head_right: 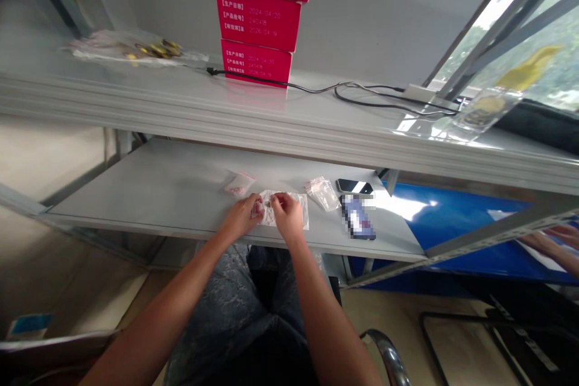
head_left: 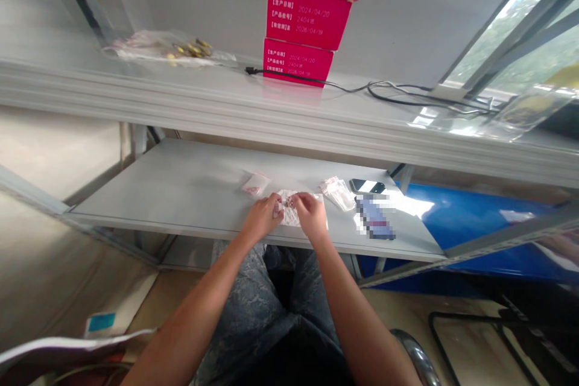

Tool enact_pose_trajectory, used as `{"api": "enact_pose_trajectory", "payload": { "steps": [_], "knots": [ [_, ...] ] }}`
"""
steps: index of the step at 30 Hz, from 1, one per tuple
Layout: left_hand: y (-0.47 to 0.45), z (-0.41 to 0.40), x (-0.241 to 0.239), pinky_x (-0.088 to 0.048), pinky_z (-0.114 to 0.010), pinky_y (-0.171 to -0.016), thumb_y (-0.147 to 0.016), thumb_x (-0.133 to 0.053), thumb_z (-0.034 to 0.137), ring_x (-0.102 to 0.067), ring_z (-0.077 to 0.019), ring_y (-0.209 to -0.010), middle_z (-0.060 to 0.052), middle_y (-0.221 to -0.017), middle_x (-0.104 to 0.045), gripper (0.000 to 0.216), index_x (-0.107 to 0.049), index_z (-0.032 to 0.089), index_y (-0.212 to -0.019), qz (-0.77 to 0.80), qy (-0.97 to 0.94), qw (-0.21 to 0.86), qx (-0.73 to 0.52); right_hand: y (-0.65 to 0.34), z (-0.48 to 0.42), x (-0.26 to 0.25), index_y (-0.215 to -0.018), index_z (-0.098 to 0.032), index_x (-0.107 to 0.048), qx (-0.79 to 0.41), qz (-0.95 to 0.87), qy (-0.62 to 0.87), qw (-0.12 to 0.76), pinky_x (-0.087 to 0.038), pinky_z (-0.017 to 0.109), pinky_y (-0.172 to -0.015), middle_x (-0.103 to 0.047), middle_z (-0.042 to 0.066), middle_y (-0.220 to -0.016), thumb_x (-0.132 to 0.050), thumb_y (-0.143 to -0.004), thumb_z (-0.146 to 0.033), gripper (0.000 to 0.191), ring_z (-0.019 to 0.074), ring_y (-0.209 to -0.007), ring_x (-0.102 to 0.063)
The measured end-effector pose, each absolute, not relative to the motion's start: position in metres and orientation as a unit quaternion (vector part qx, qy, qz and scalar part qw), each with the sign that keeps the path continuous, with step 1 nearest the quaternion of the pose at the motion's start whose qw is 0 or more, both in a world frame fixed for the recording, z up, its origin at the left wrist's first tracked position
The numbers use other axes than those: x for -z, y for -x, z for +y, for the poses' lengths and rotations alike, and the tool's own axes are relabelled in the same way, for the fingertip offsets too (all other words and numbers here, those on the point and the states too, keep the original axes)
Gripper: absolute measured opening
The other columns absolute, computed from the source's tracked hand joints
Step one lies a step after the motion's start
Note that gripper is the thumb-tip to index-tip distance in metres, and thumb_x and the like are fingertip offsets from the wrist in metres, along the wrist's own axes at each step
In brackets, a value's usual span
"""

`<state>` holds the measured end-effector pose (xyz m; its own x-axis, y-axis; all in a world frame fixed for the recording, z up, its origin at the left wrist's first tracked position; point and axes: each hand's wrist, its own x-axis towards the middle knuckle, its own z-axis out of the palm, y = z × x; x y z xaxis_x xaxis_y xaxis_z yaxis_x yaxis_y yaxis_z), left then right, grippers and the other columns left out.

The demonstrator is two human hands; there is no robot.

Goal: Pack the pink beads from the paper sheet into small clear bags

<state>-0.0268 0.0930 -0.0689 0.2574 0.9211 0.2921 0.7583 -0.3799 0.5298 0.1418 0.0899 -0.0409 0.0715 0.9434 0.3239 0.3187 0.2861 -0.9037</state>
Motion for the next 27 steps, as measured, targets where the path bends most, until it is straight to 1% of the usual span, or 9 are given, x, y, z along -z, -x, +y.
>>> {"api": "enact_pose_trajectory", "payload": {
  "steps": [3,6,9,12,17,20,22,25,27],
  "knots": [
    [0.027,0.094,0.071,-0.048,-0.031,-0.075,-0.086,-0.063,0.016,-0.068,-0.0225,-0.084,-0.004,-0.088,-0.069,0.024,-0.054,0.022,-0.108,0.536,-0.776,0.148,-0.298,-0.136,0.078,0.038,-0.083,-0.019,-0.074,-0.281,-0.658,0.517,0.470,-0.047,0.028,-0.068,-0.074,0.005,-0.080,-0.060,-0.090,-0.037,0.024,0.0181,-0.068,-0.063],
    [0.028,0.094,0.070,-0.049,-0.032,-0.077,-0.089,-0.061,0.019,-0.066,-0.0225,-0.084,-0.005,-0.090,-0.068,0.019,-0.054,0.021,-0.106,0.510,-0.778,0.151,-0.334,-0.144,0.063,0.040,-0.089,-0.017,-0.074,-0.275,-0.637,0.530,0.488,-0.045,0.027,-0.062,-0.072,0.005,-0.077,-0.055,-0.094,-0.038,0.028,0.0174,-0.066,-0.061],
    [0.026,0.087,0.063,-0.051,-0.035,-0.083,-0.091,-0.059,0.022,-0.065,-0.0229,-0.090,-0.006,-0.093,-0.066,0.014,-0.055,0.020,-0.104,0.483,-0.764,0.148,-0.401,-0.162,0.043,0.051,-0.089,-0.017,-0.072,-0.306,-0.649,0.516,0.468,-0.041,0.027,-0.057,-0.067,0.003,-0.069,-0.057,-0.094,-0.038,0.026,0.0160,-0.060,-0.057],
    [0.018,0.070,0.049,-0.050,-0.037,-0.092,-0.092,-0.059,0.022,-0.064,-0.0227,-0.098,-0.007,-0.101,-0.066,0.016,-0.057,0.020,-0.108,0.448,-0.744,0.174,-0.465,-0.181,0.023,0.063,-0.090,-0.017,-0.071,-0.344,-0.655,0.500,0.450,-0.042,0.027,-0.057,-0.066,0.003,-0.070,-0.059,-0.095,-0.040,0.027,0.0164,-0.061,-0.057],
    [-0.005,0.027,0.028,-0.049,-0.036,-0.102,-0.095,-0.060,0.028,-0.064,-0.0223,-0.111,-0.009,-0.115,-0.068,0.021,-0.065,0.021,-0.114,0.360,-0.736,0.324,-0.473,-0.210,0.001,0.065,-0.095,-0.019,-0.071,-0.404,-0.643,0.471,0.448,-0.046,0.027,-0.060,-0.069,0.006,-0.080,-0.060,-0.097,-0.045,0.029,0.0171,-0.067,-0.059],
    [-0.017,0.007,0.032,-0.047,-0.038,-0.109,-0.101,-0.052,0.036,-0.062,-0.0238,-0.122,-0.010,-0.126,-0.069,0.027,-0.072,0.022,-0.113,0.327,-0.694,0.457,-0.451,-0.221,-0.009,0.066,-0.102,-0.021,-0.071,-0.480,-0.632,0.420,0.440,-0.049,0.028,-0.063,-0.070,0.006,-0.091,-0.061,-0.096,-0.049,0.030,0.0176,-0.072,-0.061],
    [-0.023,-0.002,0.040,-0.044,-0.041,-0.115,-0.104,-0.047,0.041,-0.058,-0.0253,-0.131,-0.008,-0.135,-0.067,0.036,-0.076,0.022,-0.113,0.313,-0.669,0.531,-0.415,-0.223,-0.015,0.072,-0.105,-0.022,-0.071,-0.534,-0.626,0.380,0.422,-0.053,0.030,-0.070,-0.071,0.006,-0.095,-0.063,-0.095,-0.052,0.033,0.0195,-0.079,-0.064],
    [-0.029,-0.009,0.052,-0.038,-0.045,-0.121,-0.104,-0.043,0.047,-0.054,-0.0266,-0.138,-0.005,-0.144,-0.063,0.043,-0.074,0.024,-0.124,0.314,-0.635,0.601,-0.370,-0.221,-0.022,0.087,-0.107,-0.023,-0.071,-0.592,-0.615,0.338,0.397,-0.054,0.036,-0.084,-0.072,0.006,-0.099,-0.067,-0.092,-0.053,0.034,0.0223,-0.091,-0.066],
    [-0.032,-0.012,0.059,-0.035,-0.047,-0.123,-0.104,-0.042,0.051,-0.053,-0.0268,-0.140,-0.005,-0.145,-0.063,0.047,-0.071,0.025,-0.129,0.329,-0.609,0.620,-0.369,-0.218,-0.024,0.094,-0.104,-0.021,-0.072,-0.601,-0.611,0.338,0.389,-0.054,0.036,-0.083,-0.072,0.006,-0.097,-0.069,-0.091,-0.052,0.034,0.0218,-0.089,-0.065]
  ]
}}
